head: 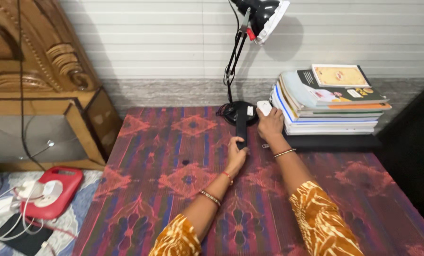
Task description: The person organizes a cluttered desk by stacking books, placing a lamp, arranging pens in a holder, and tidying cables. They then wipe the desk surface with a cloth and position a tablet and water bottle.
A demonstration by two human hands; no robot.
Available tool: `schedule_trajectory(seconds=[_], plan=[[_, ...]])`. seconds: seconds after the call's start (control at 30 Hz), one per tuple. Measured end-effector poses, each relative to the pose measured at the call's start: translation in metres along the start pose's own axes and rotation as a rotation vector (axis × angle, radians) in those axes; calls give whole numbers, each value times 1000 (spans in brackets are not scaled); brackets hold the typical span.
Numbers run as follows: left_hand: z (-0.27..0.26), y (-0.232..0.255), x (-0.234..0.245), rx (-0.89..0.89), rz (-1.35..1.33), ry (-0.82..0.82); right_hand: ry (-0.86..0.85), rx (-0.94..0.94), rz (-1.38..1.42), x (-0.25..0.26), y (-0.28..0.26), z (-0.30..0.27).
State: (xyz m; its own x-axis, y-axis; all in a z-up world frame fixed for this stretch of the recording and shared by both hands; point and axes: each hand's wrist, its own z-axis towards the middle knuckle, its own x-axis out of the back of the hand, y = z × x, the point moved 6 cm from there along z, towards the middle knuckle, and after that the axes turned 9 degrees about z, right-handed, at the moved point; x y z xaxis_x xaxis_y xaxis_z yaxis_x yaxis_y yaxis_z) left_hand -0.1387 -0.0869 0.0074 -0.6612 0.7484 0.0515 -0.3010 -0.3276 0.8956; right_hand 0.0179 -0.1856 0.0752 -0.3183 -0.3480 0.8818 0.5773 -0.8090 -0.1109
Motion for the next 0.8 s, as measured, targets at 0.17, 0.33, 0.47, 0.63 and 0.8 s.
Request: schedule_trajectory(seconds=[0.17,0.33,0.47,0.63,0.8], plan=[[7,-13,13,228,-29,-105,50,52,-140,-38,12,43],[11,-31,8,133,-7,-132,195,76,-83,-23,2,43],[15,-28,4,119,-111,-161,87,23,312,18,-33,7],[8,-16,-7,146,-252,-232,-196,22,542,43,-70,-42],[4,0,-10,70,-305,-363,-149,-64,478,38,-53,-28]])
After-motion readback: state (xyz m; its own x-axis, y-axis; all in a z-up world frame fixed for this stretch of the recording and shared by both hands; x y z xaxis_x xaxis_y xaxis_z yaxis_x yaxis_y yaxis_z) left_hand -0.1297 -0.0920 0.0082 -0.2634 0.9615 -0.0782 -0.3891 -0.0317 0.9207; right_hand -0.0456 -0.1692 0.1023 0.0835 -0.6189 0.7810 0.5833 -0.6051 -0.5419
